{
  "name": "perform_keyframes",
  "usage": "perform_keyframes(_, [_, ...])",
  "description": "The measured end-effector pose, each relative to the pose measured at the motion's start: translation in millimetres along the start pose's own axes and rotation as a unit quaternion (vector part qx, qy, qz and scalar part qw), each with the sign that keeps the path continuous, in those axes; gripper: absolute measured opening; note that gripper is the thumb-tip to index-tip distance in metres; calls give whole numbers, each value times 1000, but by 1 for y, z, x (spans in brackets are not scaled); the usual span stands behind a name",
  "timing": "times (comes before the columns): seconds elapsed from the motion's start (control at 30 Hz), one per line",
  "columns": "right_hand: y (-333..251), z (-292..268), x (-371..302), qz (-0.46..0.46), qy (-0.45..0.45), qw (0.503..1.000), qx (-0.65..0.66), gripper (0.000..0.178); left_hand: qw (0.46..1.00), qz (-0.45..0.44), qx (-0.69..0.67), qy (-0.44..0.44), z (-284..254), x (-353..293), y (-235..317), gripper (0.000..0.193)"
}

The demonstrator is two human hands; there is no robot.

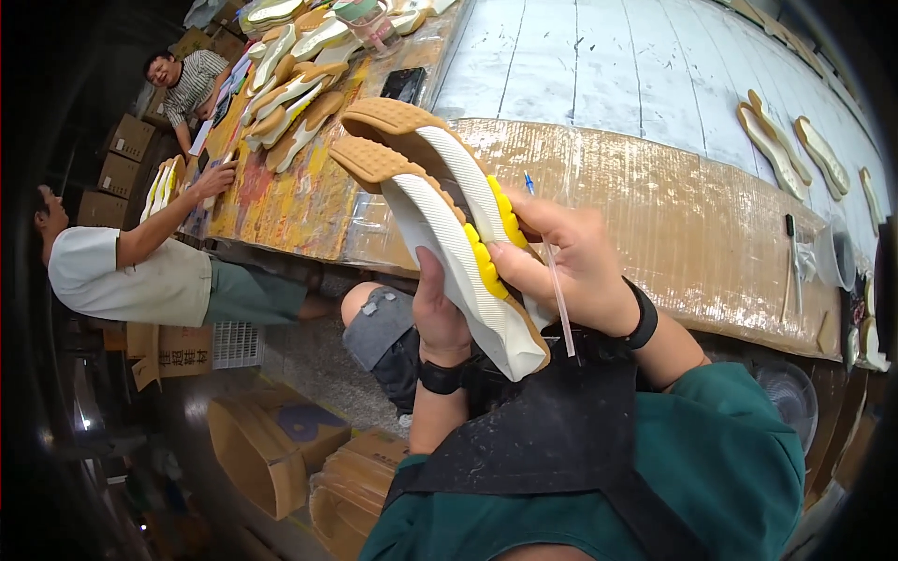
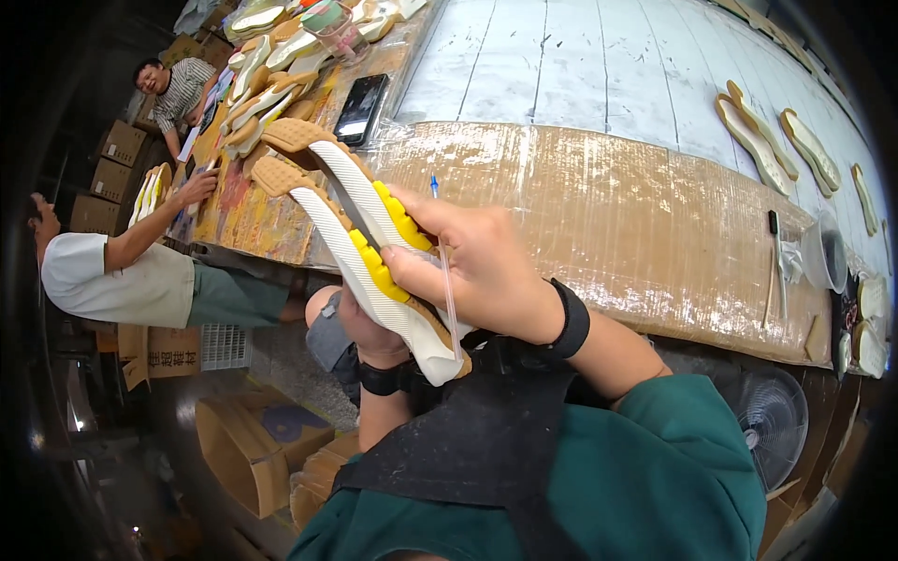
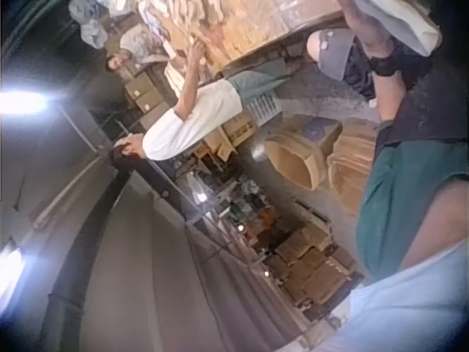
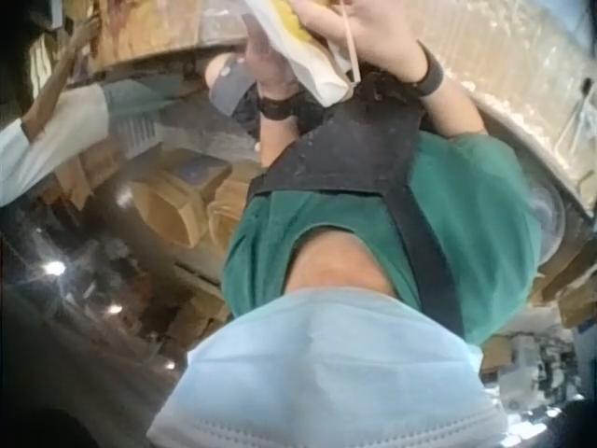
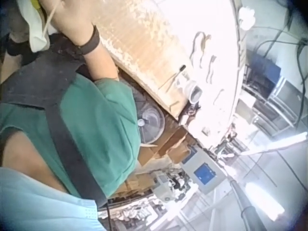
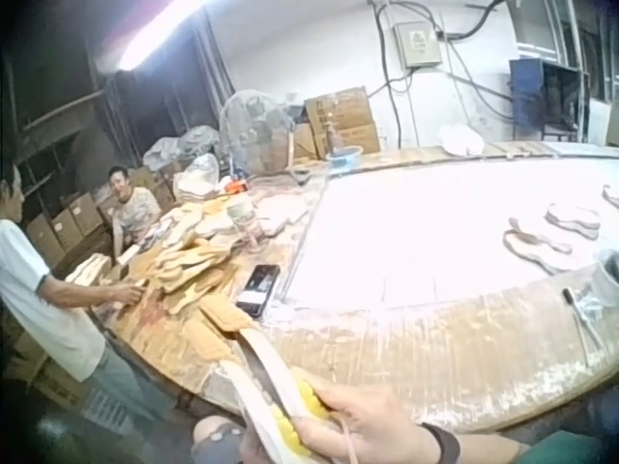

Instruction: The person marks shoe soles with a marker pen, then places them onto a conveyor belt for assembly.

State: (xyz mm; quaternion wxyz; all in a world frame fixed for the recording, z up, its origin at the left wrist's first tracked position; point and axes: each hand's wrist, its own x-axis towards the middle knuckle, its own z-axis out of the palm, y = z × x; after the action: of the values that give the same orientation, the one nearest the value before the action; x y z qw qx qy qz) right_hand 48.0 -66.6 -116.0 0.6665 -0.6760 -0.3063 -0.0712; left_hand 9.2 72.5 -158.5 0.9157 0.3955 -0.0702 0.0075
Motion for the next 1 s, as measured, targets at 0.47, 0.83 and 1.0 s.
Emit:
perform_keyframes(0.47, [7, 1, -24, -31, -59, 997, -32, 49, 997, -60, 46, 18, -56, -20, -24, 52])
perform_keyframes(0.83, [1, 0, -5, -4, -11, 998, 61, 56, 959, 114, 250, 69, 6, -5, -7, 49])
perform_keyframes(1.0, [-3, 8, 2, 14, -32, 998, 56, 63, 929, 164, 314, 104, 10, -5, -7, 53])
